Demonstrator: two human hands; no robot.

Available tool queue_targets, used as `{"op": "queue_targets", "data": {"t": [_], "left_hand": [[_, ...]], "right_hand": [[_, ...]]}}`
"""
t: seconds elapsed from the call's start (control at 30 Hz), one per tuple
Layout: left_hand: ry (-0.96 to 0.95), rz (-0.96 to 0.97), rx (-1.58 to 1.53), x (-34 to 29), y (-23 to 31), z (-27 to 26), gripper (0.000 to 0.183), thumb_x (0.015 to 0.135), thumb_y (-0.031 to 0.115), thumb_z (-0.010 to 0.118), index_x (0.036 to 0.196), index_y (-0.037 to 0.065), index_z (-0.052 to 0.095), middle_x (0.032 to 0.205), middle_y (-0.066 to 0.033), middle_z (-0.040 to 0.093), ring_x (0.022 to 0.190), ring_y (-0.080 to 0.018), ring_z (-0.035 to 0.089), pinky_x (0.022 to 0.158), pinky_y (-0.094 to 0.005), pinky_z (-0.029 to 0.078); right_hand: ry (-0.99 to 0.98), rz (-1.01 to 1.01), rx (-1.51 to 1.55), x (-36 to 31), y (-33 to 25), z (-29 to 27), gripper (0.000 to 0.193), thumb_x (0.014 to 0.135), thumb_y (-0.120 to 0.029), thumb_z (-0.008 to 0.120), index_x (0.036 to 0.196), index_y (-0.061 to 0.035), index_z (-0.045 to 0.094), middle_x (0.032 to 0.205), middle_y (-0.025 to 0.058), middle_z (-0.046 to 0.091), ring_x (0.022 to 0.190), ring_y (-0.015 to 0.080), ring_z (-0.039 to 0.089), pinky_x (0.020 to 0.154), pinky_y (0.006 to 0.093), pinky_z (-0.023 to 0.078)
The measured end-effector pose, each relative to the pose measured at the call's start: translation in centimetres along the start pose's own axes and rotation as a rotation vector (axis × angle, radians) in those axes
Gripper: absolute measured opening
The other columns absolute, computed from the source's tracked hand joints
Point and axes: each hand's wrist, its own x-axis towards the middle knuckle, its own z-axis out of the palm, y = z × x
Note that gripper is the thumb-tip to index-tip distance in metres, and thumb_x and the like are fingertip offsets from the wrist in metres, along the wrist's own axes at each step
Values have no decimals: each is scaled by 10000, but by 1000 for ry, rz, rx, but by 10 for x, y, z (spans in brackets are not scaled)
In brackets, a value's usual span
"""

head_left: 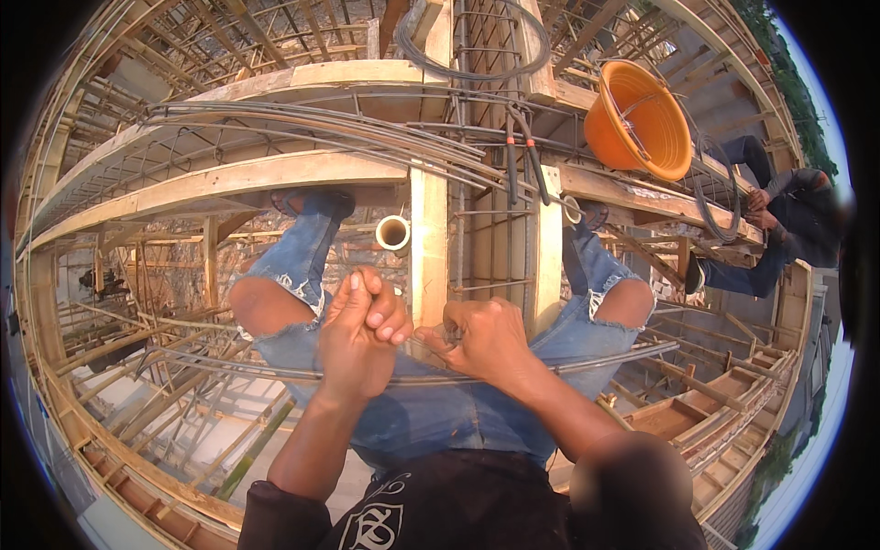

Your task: The person uses pliers to cut and bend steel reinforcement bars on a construction site. They repeatedly position the bars, cut them, and adjust the pieces while working on a wooden and bamboo scaffold.

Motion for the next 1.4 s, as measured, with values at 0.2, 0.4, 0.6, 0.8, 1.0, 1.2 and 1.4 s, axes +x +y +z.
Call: {"op": "queue_targets", "data": {"t": [0.2, 0.4, 0.6, 0.8, 1.0, 1.2, 1.4], "left_hand": [[-110, -77, -150, -3, -2, -26, 260, 1051, 289, 342, 955, 97, 490, 619, 60, 307, 494, -35, 244, 440, -190, 228], [-440, -84, 230, -6, -20, -19, 309, 1036, 326, 401, 914, 68, 521, 625, 76, 317, 511, -19, 274, 454, -190, 251], [117, 177, 96, -13, -15, -10, 346, 1030, 352, 414, 837, 79, 504, 634, 64, 356, 527, -26, 314, 477, -186, 305], [393, 149, -351, -3, -22, -5, 289, 920, 295, 412, 663, 164, 390, 576, 58, 304, 502, -71, 262, 452, -227, 247], [-115, 90, -506, -15, -1, -25, 335, 866, 318, 459, 600, 183, 308, 531, 51, 249, 483, -97, 250, 449, -246, 245], [-82, 105, 88, 5, 6, -38, 228, 883, 277, 538, 782, 75, 513, 679, -29, 492, 617, -130, 494, 587, -259, 435], [-309, -5, 1768, -36, 16, -71, 636, 757, 467, 721, 1134, -27, 582, 1098, -199, 621, 1055, -371, 583, 918, -444, 454]], "right_hand": [[-204, -385, 262, -1, -19, -17, 493, 746, -377, 767, 1013, 17, 638, 910, 162, 665, 903, 338, 653, 816, 429, 497], [-679, -251, 731, -9, -4, 4, 356, 871, -301, 684, 999, 28, 635, 788, 108, 679, 705, 222, 636, 668, 343, 500], [-300, 148, 1036, -32, -21, 24, 359, 976, -328, 550, 1010, 26, 601, 638, 16, 523, 546, 110, 470, 514, 252, 376], [47, -47, 391, -42, -22, 50, 336, 990, -294, 506, 969, 18, 629, 677, 157, 624, 608, 221, 630, 578, 354, 468], [-484, 208, 1485, -23, -15, 36, 374, 953, -335, 587, 730, -37, 560, 517, -7, 393, 450, 86, 331, 433, 257, 282], [-410, 317, 1362, -21, -22, 30, 348, 972, -338, 555, 881, -5, 599, 530, -18, 385, 453, 72, 319, 434, 249, 286], [64, 326, 1268, -45, 48, -35, 328, 983, -340, 536, 977, -18, 600, 539, -34, 382, 468, 57, 327, 447, 227, 290]]}}
